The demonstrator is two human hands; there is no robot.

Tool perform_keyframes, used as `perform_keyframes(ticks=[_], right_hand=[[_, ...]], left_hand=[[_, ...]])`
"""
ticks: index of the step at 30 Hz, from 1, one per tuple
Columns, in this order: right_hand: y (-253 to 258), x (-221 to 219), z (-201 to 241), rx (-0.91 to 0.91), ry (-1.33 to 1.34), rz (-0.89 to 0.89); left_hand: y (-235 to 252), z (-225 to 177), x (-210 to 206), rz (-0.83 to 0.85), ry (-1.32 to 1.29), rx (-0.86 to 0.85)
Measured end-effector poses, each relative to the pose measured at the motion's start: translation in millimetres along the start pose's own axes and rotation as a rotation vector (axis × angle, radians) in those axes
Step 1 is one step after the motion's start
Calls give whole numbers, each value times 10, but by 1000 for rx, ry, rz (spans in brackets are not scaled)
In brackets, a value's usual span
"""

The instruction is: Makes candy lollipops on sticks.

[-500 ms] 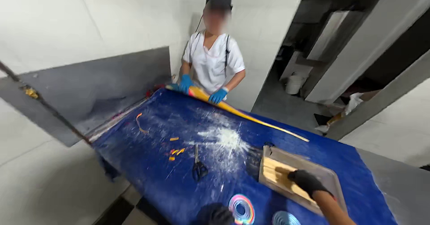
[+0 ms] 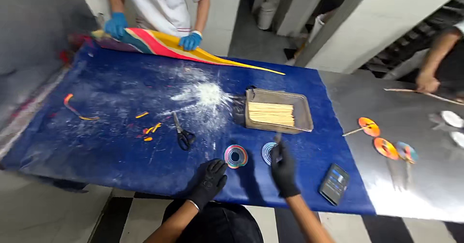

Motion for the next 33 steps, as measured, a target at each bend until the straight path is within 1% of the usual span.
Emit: perform_keyframes(ticks=[2, 3, 4, 6, 8, 9, 13, 17, 20, 21, 22, 24, 25, 26, 28, 31, 33], right_hand=[[-629, -682, -81, -158, -13, 330], [-868, -922, -129, -197, -10, 416], [-1018, -1074, -160, -195, -21, 428], [-1080, -1206, -182, -163, -82, 390], [-984, -1245, -158, -169, -139, 407], [-929, -1262, -130, -187, -159, 445], [-895, -1304, -70, -289, -194, 552], [-922, -1288, -69, -255, -180, 494], [-910, -1279, -72, -281, -173, 539], [-909, -1278, -72, -300, -175, 564], [-919, -1282, -81, -319, -179, 585], [-926, -1309, -120, -336, -175, 595], [-918, -1327, -135, -337, -174, 596], [-918, -1337, -138, -340, -174, 607], [-950, -1332, -141, -326, -168, 613], [-968, -1298, -148, -282, -135, 577], [-1002, -1296, -146, -277, -125, 569]], left_hand=[[163, -83, -34, 23, 53, -26], [245, -114, -74, 40, 54, -39], [323, -127, -128, 66, 54, -47], [445, -105, -189, 57, 29, -44], [494, -78, -206, 27, 12, -56], [499, -68, -206, 28, 9, -63], [485, -69, -141, 68, -17, -34], [490, -91, -143, 94, -7, -4], [506, -96, -135, 108, -29, 11], [522, -86, -110, 90, -79, 29], [545, -70, -58, 33, -151, 66], [669, 4, 84, -133, -222, 218], [779, 58, 124, -171, -203, 303], [898, 111, 129, -160, -172, 380], [1097, 183, 23, -37, -99, 483], [1226, 215, -40, 80, -42, 497], [1214, 234, -49, 110, -18, 500]])
Point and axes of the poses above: each hand's wrist, its own y-axis towards the middle knuckle, its own x-axis out of the back of the hand, z = x × y, the point moved 8 cm from there along y, towards the middle knuckle, and after that the axes turned 7 degrees about y, right-handed, at the moved point
